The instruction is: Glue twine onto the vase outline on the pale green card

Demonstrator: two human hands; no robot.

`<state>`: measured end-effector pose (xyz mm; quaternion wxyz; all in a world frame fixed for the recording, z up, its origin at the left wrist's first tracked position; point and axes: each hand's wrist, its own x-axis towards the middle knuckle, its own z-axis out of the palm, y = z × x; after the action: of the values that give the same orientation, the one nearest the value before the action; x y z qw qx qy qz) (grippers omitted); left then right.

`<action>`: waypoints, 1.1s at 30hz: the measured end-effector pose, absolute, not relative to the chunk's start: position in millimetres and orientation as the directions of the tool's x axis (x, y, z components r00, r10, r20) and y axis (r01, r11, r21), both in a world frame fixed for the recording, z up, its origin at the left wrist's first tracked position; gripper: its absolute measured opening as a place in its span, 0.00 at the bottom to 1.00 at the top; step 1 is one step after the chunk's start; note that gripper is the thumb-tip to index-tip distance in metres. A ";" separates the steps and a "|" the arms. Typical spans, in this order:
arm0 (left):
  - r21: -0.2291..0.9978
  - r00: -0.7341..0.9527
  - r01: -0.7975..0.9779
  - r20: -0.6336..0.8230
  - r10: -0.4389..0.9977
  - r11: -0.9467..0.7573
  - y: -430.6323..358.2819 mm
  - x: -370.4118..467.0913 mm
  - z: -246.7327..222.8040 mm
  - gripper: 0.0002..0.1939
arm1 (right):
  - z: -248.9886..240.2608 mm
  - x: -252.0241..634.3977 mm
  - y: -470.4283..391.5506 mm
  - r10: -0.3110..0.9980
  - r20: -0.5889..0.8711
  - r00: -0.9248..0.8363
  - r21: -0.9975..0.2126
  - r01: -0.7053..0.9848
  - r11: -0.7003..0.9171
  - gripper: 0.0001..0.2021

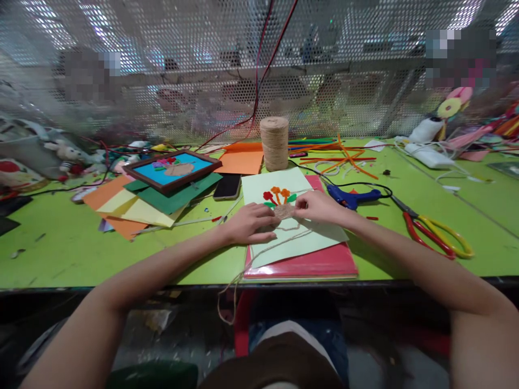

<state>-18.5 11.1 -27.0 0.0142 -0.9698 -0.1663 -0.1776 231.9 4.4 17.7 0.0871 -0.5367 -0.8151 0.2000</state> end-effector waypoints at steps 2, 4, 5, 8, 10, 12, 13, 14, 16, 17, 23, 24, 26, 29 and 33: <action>0.037 0.882 0.332 0.342 0.324 -0.943 10.6 -16.5 -24.3 0.27 | 18.5 231.1 4.2 0.910 -0.070 -0.408 -0.409 0.844 0.347 0.16; 0.041 0.883 0.343 0.327 0.337 -0.938 10.2 -13.0 -21.5 0.24 | 19.8 231.4 3.9 0.911 -0.078 -0.405 -0.396 0.851 0.345 0.15; 0.040 0.884 0.346 0.320 0.340 -0.937 10.1 -11.1 -20.5 0.23 | 20.3 232.0 3.9 0.911 -0.082 -0.405 -0.393 0.853 0.344 0.14; 0.036 0.888 0.343 0.311 0.337 -0.938 10.6 -6.5 -19.6 0.23 | 20.6 234.7 4.4 0.910 -0.089 -0.405 -0.401 0.851 0.339 0.12; 0.032 0.892 0.336 0.309 0.329 -0.941 11.1 -5.4 -19.8 0.25 | 19.9 236.3 5.0 0.911 -0.107 -0.399 -0.407 0.854 0.326 0.12; 0.027 0.896 0.332 0.303 0.324 -0.943 11.9 -4.9 -19.3 0.25 | 19.3 236.9 5.7 0.917 -0.120 -0.379 -0.400 0.864 0.305 0.11; 0.021 0.899 0.331 0.297 0.322 -0.944 12.4 -4.3 -18.5 0.25 | 19.2 236.8 6.1 0.922 -0.119 -0.368 -0.394 0.870 0.296 0.11; 0.012 0.903 0.330 0.288 0.319 -0.944 13.1 -3.1 -17.5 0.24 | 19.4 236.7 6.3 0.927 -0.112 -0.357 -0.386 0.876 0.291 0.11; -0.011 0.912 0.328 0.264 0.314 -0.945 14.7 0.9 -15.3 0.22 | 20.8 236.6 6.6 0.933 -0.098 -0.345 -0.368 0.884 0.288 0.10; -0.023 0.917 0.325 0.253 0.310 -0.945 15.5 3.5 -14.5 0.22 | 22.0 236.8 6.6 0.933 -0.098 -0.345 -0.364 0.885 0.290 0.10; -0.055 0.925 0.312 0.246 0.290 -0.949 17.2 12.1 -14.9 0.21 | 29.9 239.2 4.1 0.933 -0.151 -0.327 -0.380 0.890 0.251 0.06; -0.059 0.925 0.313 0.245 0.290 -0.948 17.2 12.0 -14.9 0.20 | 30.3 239.5 3.7 0.936 -0.147 -0.319 -0.382 0.891 0.244 0.06; -0.069 0.929 0.311 0.235 0.288 -0.948 17.6 12.6 -14.5 0.20 | 30.1 240.3 3.6 0.942 -0.132 -0.308 -0.389 0.891 0.236 0.07; -0.084 0.936 0.297 0.224 0.272 -0.951 20.3 16.9 -14.2 0.19 | 28.4 242.8 4.3 0.944 -0.119 -0.308 -0.412 0.880 0.236 0.08; -0.088 0.943 0.259 0.238 0.232 -0.962 24.8 23.7 -17.5 0.20 | 26.2 246.4 4.8 0.940 -0.114 -0.323 -0.450 0.860 0.241 0.07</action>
<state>23.7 24.8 -17.5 0.0593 -0.9839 -0.1248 -0.1132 246.4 4.8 26.2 0.0900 -0.5750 -0.7825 0.2214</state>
